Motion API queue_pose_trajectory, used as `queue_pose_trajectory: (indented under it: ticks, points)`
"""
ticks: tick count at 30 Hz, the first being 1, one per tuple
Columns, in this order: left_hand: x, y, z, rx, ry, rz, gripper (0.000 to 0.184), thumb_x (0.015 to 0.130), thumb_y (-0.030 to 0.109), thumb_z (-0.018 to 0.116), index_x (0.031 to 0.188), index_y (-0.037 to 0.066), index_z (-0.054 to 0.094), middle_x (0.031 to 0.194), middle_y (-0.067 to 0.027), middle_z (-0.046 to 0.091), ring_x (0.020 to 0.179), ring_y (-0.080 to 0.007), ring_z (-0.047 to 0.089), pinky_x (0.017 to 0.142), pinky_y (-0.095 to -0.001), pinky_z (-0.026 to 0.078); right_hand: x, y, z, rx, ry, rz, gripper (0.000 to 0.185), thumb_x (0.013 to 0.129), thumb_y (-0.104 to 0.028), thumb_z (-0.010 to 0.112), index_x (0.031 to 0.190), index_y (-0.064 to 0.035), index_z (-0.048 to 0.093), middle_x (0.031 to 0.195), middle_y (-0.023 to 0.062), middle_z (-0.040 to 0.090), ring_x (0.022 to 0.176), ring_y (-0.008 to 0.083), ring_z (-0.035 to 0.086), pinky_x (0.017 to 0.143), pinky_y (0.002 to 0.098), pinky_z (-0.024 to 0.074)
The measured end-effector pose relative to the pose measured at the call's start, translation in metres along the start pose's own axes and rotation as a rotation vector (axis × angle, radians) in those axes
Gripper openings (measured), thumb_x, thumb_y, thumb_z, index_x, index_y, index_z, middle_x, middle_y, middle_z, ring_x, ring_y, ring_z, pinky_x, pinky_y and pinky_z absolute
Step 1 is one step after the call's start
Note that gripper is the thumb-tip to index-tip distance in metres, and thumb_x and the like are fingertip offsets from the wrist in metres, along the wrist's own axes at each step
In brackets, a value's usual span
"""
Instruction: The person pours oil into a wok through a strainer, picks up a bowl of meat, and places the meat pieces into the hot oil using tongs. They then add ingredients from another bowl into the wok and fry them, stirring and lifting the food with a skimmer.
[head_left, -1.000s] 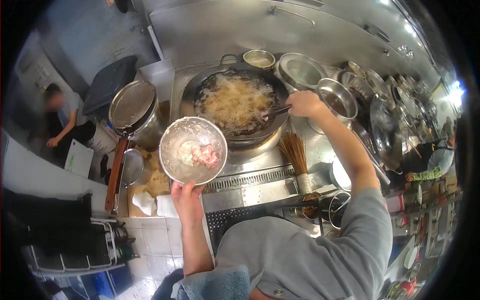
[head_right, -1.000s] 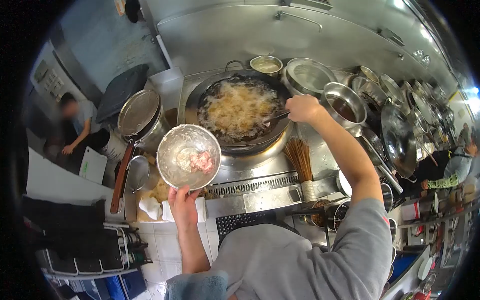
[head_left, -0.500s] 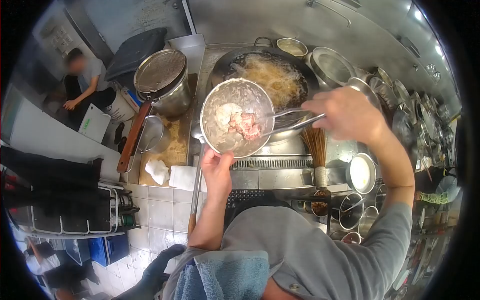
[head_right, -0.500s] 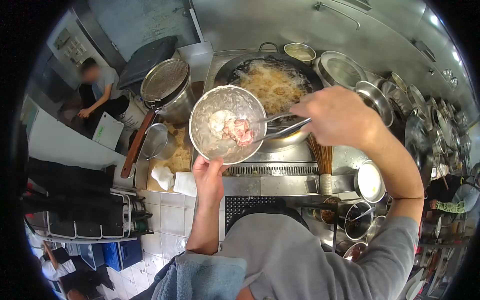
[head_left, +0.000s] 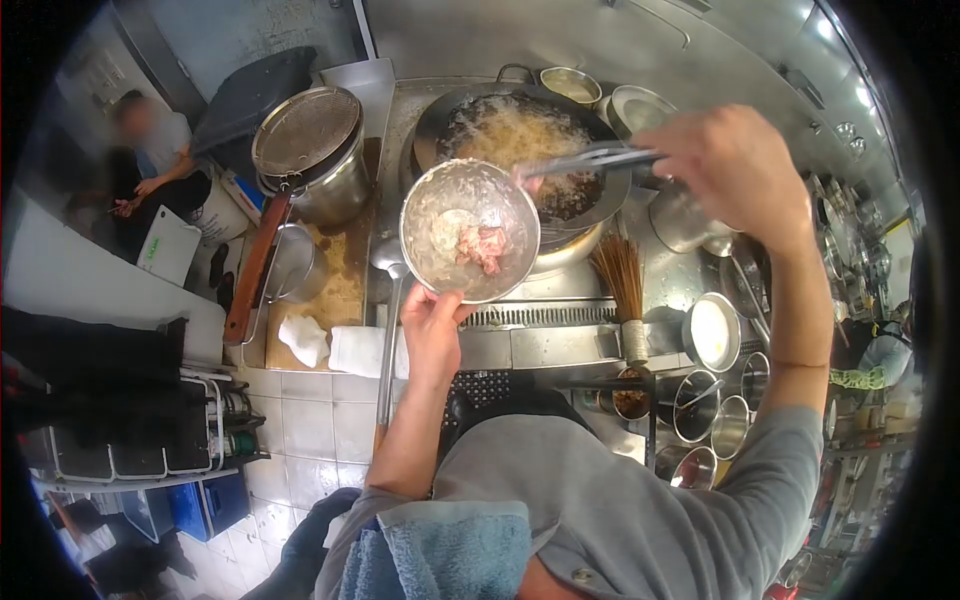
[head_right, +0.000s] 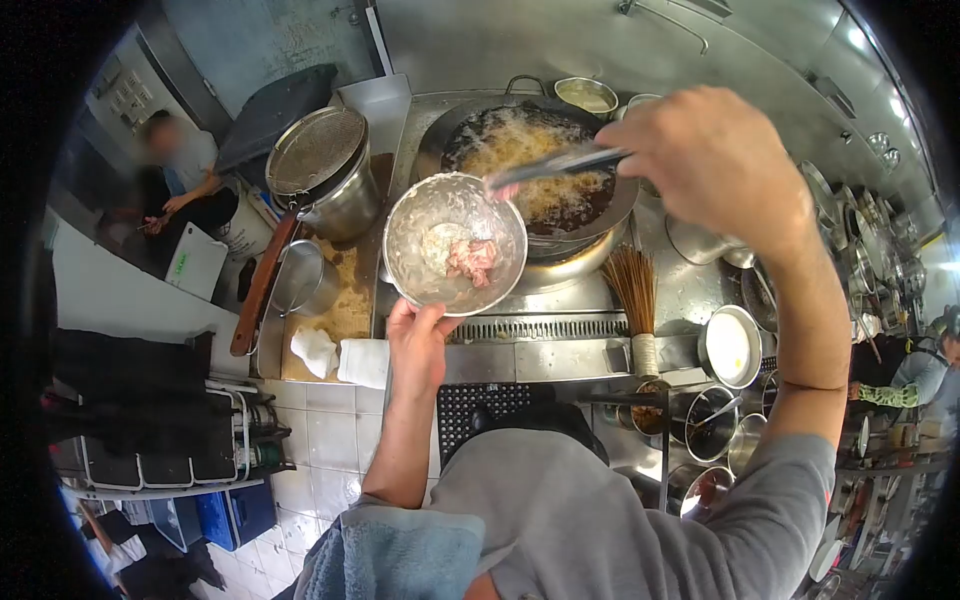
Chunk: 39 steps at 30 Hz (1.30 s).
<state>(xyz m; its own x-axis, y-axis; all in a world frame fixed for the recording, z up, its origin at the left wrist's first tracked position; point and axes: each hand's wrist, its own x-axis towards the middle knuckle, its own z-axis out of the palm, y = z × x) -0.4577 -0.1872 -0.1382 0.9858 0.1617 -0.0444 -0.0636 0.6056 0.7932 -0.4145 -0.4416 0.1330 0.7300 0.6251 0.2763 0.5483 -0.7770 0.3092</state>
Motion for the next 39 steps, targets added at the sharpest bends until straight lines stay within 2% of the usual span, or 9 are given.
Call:
queue_pose_trajectory:
  ticks: [4,10,13,16,20,25,28,31,39]
  points:
    - [-0.001,-0.001,0.003,-0.004,0.057,0.001,0.007,0.086,-0.002,0.057,0.085,0.004,0.052,0.103,-0.0118,0.063,0.092,-0.0205,0.064,0.077,-0.0378,0.058,0.003,0.041,0.021,-0.044,0.012,0.154,0.019,0.079,-0.020,0.069,0.097,-0.0140,0.074,0.085,0.0094,0.069,0.084,0.0313,0.067,0.076,0.0408,0.0530]
    - [-0.009,0.001,0.000,0.017,0.056,0.045,0.010,0.085,0.001,0.055,0.095,0.003,0.056,0.107,-0.0115,0.063,0.096,-0.0221,0.063,0.079,-0.0397,0.057,0.013,0.087,0.162,-0.014,-0.519,0.370,0.023,0.077,-0.017,0.060,0.097,-0.0137,0.072,0.095,0.0106,0.070,0.095,0.0305,0.067,0.083,0.0425,0.0533]
    - [-0.013,0.007,0.001,0.047,0.084,0.048,0.009,0.086,0.002,0.055,0.095,0.003,0.056,0.108,-0.0109,0.063,0.095,-0.0210,0.063,0.078,-0.0384,0.057,0.000,0.101,0.222,0.051,-0.580,0.358,0.028,0.077,-0.018,0.061,0.103,-0.0137,0.071,0.099,0.0113,0.070,0.097,0.0305,0.066,0.084,0.0422,0.0530]
    - [-0.013,0.007,0.001,0.043,0.110,0.057,0.009,0.087,0.003,0.055,0.095,0.003,0.056,0.107,-0.0106,0.063,0.093,-0.0201,0.063,0.077,-0.0380,0.057,-0.003,0.096,0.175,0.105,-0.498,0.456,0.030,0.078,-0.023,0.064,0.106,-0.0130,0.071,0.101,0.0131,0.070,0.098,0.0318,0.066,0.085,0.0425,0.0524]
    - [-0.009,-0.001,-0.001,0.033,0.113,0.039,0.007,0.086,-0.002,0.056,0.085,0.004,0.053,0.104,-0.0118,0.063,0.095,-0.0221,0.064,0.083,-0.0425,0.056,-0.010,0.078,0.091,0.113,-0.194,0.330,0.031,0.080,-0.025,0.071,0.109,-0.0138,0.070,0.101,0.0150,0.069,0.094,0.0330,0.066,0.083,0.0438,0.0512]
    - [-0.003,-0.014,0.021,0.067,0.016,0.056,0.006,0.087,-0.002,0.056,0.087,0.004,0.056,0.101,-0.0112,0.065,0.091,-0.0203,0.066,0.078,-0.0380,0.058,-0.014,0.030,0.060,0.218,-0.138,-0.082,0.028,0.079,-0.020,0.070,0.105,-0.0100,0.071,0.086,0.0128,0.070,0.085,0.0322,0.067,0.076,0.0419,0.0525]
    - [0.000,-0.020,0.027,0.093,-0.042,0.090,0.006,0.087,-0.003,0.056,0.087,0.004,0.056,0.101,-0.0112,0.065,0.090,-0.0199,0.066,0.078,-0.0372,0.058,-0.005,0.010,0.085,0.099,-0.360,-0.135,0.027,0.074,-0.015,0.071,0.101,-0.0096,0.071,0.093,0.0106,0.070,0.084,0.0327,0.065,0.075,0.0413,0.0521]
    - [0.002,-0.020,0.028,0.071,-0.049,0.067,0.007,0.088,-0.002,0.056,0.086,0.004,0.055,0.100,-0.0109,0.065,0.090,-0.0199,0.066,0.077,-0.0363,0.058,0.006,0.011,0.078,0.064,-0.415,-0.105,0.025,0.075,-0.015,0.071,0.099,-0.0089,0.071,0.091,0.0098,0.070,0.081,0.0314,0.066,0.073,0.0413,0.0528]
    - [0.005,-0.018,0.026,-0.003,0.008,0.044,0.006,0.087,-0.001,0.057,0.087,0.005,0.055,0.101,-0.0101,0.065,0.091,-0.0199,0.065,0.078,-0.0376,0.057,-0.004,0.051,0.032,0.061,0.023,0.013,0.023,0.075,-0.017,0.072,0.099,-0.0154,0.074,0.078,0.0114,0.068,0.079,0.0313,0.066,0.071,0.0412,0.0517]
